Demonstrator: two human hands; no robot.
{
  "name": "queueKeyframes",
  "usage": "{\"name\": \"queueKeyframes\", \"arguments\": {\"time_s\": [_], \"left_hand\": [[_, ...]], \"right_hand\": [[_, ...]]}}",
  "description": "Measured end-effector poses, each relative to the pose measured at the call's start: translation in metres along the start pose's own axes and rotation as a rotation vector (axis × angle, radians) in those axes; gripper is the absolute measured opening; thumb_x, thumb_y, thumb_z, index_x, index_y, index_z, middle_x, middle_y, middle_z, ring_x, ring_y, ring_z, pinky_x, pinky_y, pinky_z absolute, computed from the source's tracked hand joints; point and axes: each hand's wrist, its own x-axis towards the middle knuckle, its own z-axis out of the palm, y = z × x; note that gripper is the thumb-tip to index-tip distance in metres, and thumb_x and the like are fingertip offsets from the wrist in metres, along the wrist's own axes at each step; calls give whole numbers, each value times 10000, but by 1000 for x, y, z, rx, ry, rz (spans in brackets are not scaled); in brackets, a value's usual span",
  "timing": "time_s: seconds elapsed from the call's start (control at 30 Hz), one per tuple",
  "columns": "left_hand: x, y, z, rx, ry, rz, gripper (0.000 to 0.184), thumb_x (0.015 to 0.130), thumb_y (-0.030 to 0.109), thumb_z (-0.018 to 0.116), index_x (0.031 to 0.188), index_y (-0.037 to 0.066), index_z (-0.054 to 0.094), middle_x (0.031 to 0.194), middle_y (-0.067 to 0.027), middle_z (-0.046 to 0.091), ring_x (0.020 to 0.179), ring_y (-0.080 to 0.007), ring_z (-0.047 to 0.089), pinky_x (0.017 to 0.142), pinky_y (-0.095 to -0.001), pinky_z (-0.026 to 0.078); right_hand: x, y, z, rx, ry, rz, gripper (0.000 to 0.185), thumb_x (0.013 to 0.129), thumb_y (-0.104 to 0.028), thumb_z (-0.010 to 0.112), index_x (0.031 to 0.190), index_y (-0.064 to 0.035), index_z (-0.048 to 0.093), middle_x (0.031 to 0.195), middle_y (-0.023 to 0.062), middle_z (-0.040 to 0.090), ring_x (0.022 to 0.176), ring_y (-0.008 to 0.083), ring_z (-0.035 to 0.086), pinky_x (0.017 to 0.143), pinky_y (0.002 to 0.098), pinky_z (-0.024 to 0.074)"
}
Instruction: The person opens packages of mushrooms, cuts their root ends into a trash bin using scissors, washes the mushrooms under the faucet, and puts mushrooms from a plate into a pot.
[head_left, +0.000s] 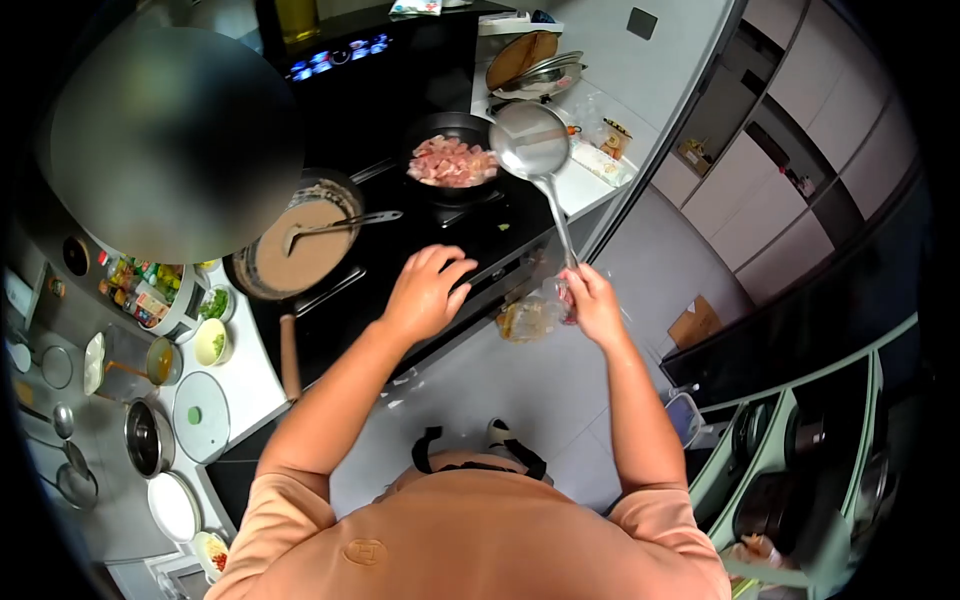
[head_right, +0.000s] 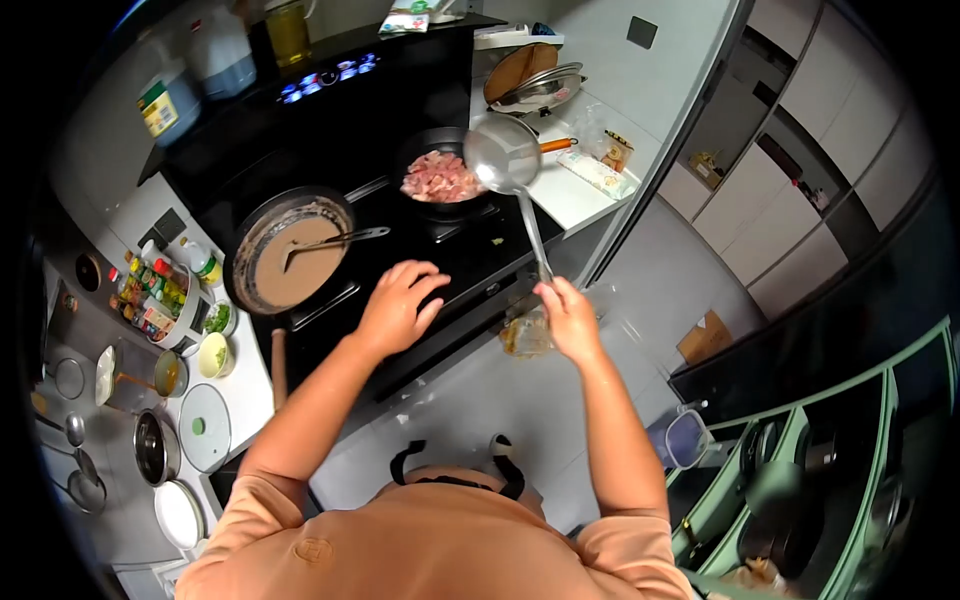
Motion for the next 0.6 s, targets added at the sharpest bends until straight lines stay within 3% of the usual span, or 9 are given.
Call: {"name": "queueKeyframes", "arguments": {"time_s": [0.07, 0.1, 0.2, 0.23, 0.4, 0.47, 0.6], "left_hand": [[9, -8, 46, -121, -16, -159, 262, 789, 130, 660, 1045, 83, 629, 1109, -97, 560, 1064, -300, 512, 919, -400, 419], [16, -12, 61, -139, -30, -192, 244, 792, 129, 658, 1029, 79, 635, 1101, -97, 567, 1057, -299, 517, 913, -392, 423], [29, -30, 88, -171, -14, -321, 191, 806, 122, 643, 991, 73, 646, 1081, -100, 580, 1044, -300, 525, 903, -379, 429], [32, -35, 89, -185, 24, -364, 178, 817, 117, 632, 988, 67, 645, 1072, -102, 588, 1027, -303, 534, 902, -380, 430], [25, -67, 85, -135, 46, -541, 158, 822, 125, 620, 954, 42, 650, 1003, -113, 621, 946, -306, 588, 831, -369, 472], [23, -76, 81, -155, 21, -623, 154, 828, 127, 616, 949, 38, 649, 992, -113, 624, 934, -303, 597, 814, -368, 480], [34, -108, 101, -221, 126, -616, 121, 834, 106, 612, 922, 37, 656, 911, -115, 637, 850, -293, 625, 745, -338, 500]], "right_hand": [[27, 20, -41, 15, -19, 63, 169, 961, -145, 460, 1042, -44, 570, 682, -9, 525, 584, 73, 489, 533, 257, 432], [43, 22, -57, -99, -19, 84, 157, 949, -101, 445, 1046, -37, 550, 655, 37, 554, 595, 126, 551, 549, 316, 464], [99, 25, -82, -428, -21, -31, 140, 932, -89, 453, 1013, -26, 549, 667, 123, 589, 618, 251, 608, 572, 370, 471], [122, 32, -83, -496, 17, -157, 139, 930, -142, 478, 986, -41, 555, 720, 218, 608, 667, 377, 612, 607, 440, 470], [246, 31, -84, -772, -86, -476, 217, 927, -253, 493, 1082, -152, 606, 742, 242, 617, 711, 406, 613, 648, 492, 484], [280, 8, -82, -1058, -192, -468, 302, 876, -145, 483, 1145, -194, 612, 766, 197, 648, 712, 357, 645, 647, 463, 519], [308, -7, -44, -1352, -358, -458, 373, 833, -100, 462, 1160, -200, 610, 843, 145, 675, 751, 312, 667, 652, 426, 540]]}}
